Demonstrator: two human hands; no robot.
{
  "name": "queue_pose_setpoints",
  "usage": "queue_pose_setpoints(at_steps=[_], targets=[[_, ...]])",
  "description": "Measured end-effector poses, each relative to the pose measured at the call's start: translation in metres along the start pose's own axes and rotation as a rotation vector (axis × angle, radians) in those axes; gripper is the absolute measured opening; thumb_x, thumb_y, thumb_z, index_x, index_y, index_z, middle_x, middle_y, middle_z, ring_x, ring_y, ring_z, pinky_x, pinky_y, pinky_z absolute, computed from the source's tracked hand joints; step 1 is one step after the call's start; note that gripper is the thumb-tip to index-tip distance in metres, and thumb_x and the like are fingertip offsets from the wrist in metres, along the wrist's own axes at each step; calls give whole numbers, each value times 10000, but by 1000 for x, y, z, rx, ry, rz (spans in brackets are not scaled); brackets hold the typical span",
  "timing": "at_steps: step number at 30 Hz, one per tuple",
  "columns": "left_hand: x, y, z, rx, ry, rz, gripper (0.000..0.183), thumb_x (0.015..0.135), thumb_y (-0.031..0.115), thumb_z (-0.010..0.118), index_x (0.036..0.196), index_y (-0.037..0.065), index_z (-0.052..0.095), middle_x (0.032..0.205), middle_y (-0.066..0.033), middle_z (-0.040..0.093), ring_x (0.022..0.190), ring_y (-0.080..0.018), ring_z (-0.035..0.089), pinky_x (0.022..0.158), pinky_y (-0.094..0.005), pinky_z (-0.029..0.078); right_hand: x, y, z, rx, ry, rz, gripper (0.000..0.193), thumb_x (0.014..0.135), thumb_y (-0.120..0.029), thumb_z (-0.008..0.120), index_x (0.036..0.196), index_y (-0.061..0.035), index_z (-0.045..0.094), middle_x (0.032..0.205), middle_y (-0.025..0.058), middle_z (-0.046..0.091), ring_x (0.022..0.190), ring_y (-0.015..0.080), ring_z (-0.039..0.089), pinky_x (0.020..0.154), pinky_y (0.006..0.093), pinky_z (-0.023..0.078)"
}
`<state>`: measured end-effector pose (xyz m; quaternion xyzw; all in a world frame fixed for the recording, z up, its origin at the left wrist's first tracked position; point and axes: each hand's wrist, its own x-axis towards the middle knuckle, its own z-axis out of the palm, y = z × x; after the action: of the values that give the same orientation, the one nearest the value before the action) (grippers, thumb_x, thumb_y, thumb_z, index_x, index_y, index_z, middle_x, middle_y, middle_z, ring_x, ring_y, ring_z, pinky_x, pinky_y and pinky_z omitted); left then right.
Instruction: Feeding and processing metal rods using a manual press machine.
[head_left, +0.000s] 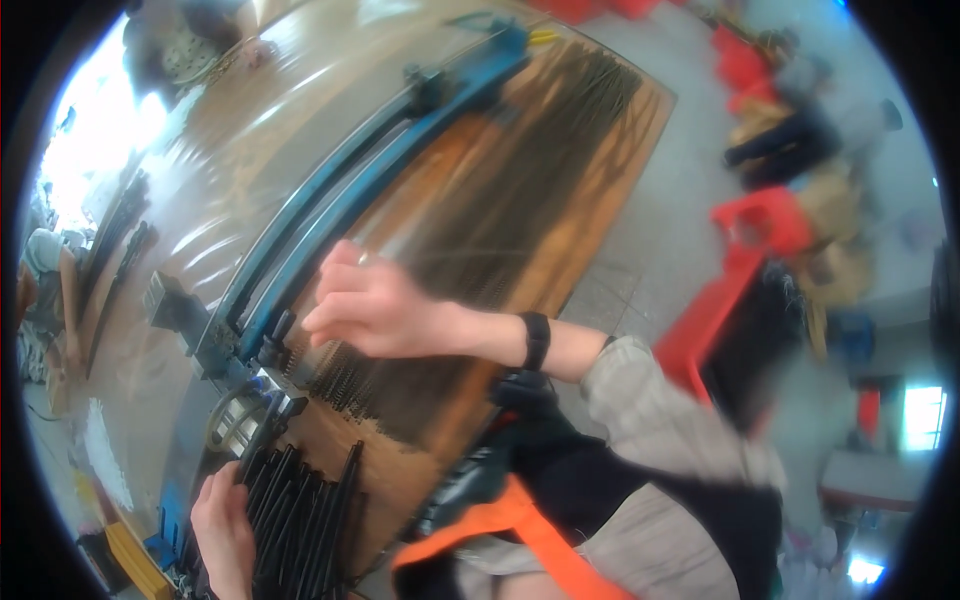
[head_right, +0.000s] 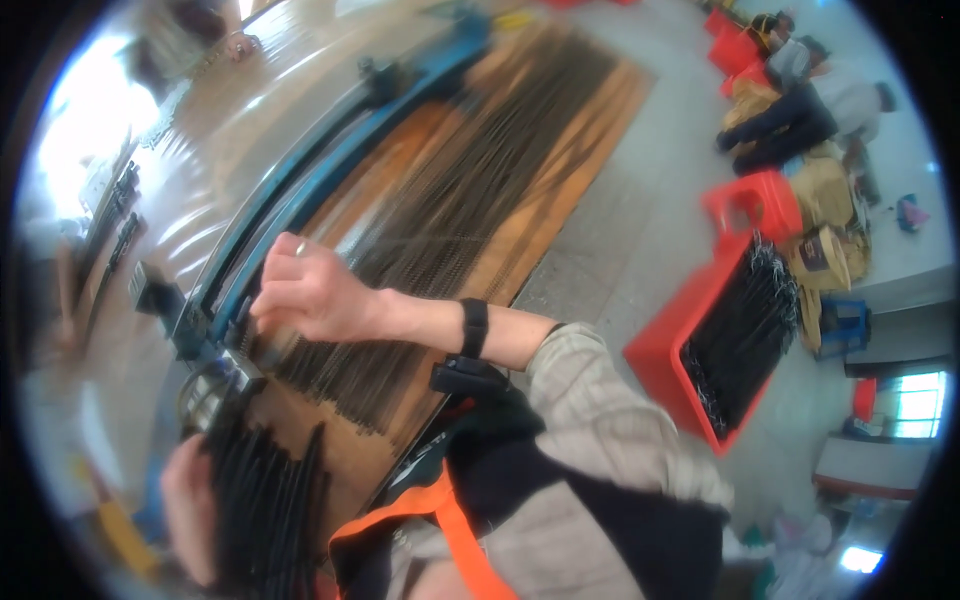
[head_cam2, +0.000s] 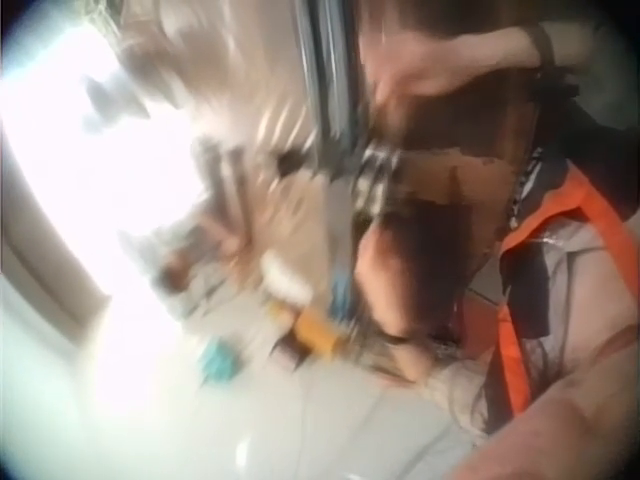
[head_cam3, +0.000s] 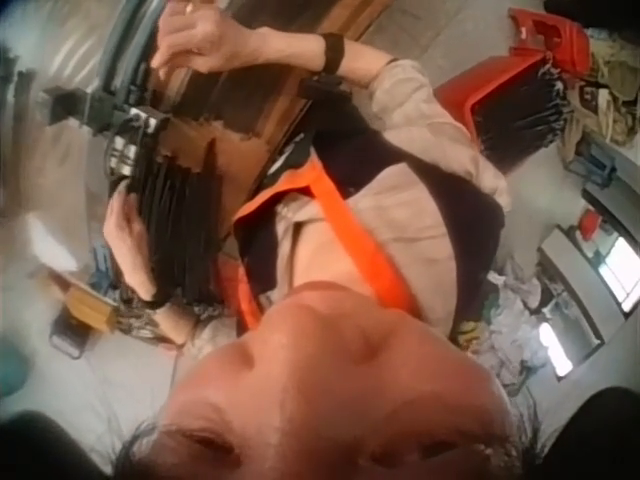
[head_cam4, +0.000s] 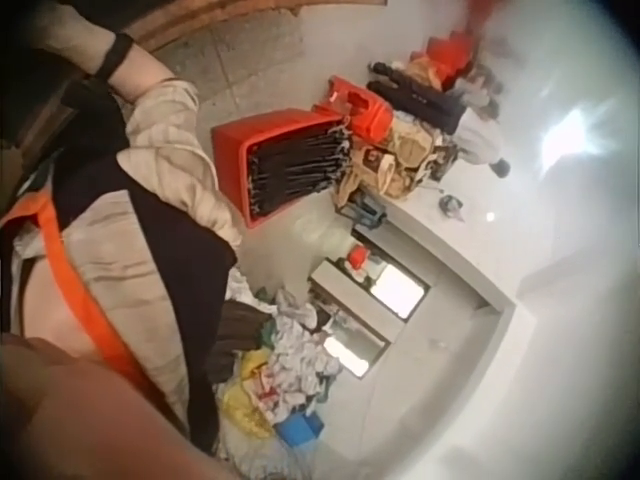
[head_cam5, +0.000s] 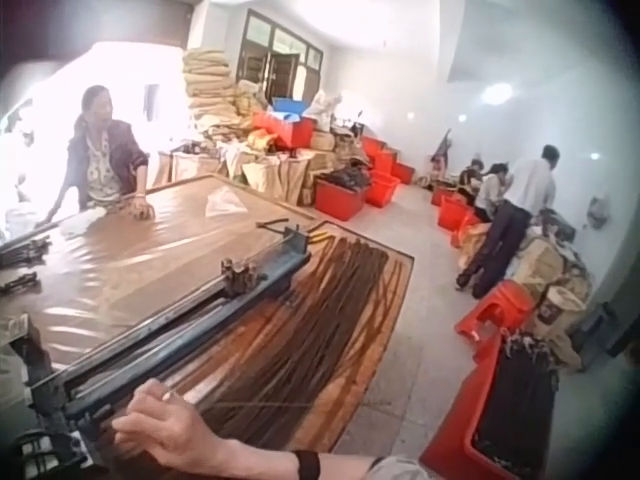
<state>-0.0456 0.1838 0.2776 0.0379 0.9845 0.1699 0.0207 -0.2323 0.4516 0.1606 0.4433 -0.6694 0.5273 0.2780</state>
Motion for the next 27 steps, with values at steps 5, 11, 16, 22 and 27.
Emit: queue_pose_setpoints(at_steps=[5,11,16,22,27], targets=[[-6,-9,5,-87,-44,-80,170,961,75,530,1040,-4,659,772,-134,634,696,-241,595,649,-373,465,-12,7,3,160,-230,187,119,839,-194,748,890,-105,688,713,41,603,683,228,601,602,349,492],[10,1,8,-441,-375,-328,149,957,101,542,950,-7,643,656,-122,568,586,-234,551,583,-346,447,-7,-2,-17,-84,-106,-207,115,819,-135,762,885,-85,683,740,74,612,654,251,598,570,357,476],[-4,10,26,-222,-3,-75,88,923,53,587,964,-5,638,689,-125,568,601,-290,557,586,-389,453,-18,-3,2,82,-256,31,96,830,-120,744,895,-84,683,735,69,609,640,250,593,559,356,479],[-8,18,40,242,121,74,306,868,-10,621,1168,45,645,791,-148,530,669,-342,546,589,-440,445,-22,-25,25,83,-380,-101,177,877,-225,710,1008,-107,692,713,32,599,597,202,602,557,328,516],[-8,-2,32,221,200,67,422,856,-36,616,1268,56,623,787,-154,527,692,-328,545,606,-422,448,-36,21,-8,-260,-154,-205,232,872,-256,714,1066,-130,687,710,8,575,599,174,589,536,325,502]])
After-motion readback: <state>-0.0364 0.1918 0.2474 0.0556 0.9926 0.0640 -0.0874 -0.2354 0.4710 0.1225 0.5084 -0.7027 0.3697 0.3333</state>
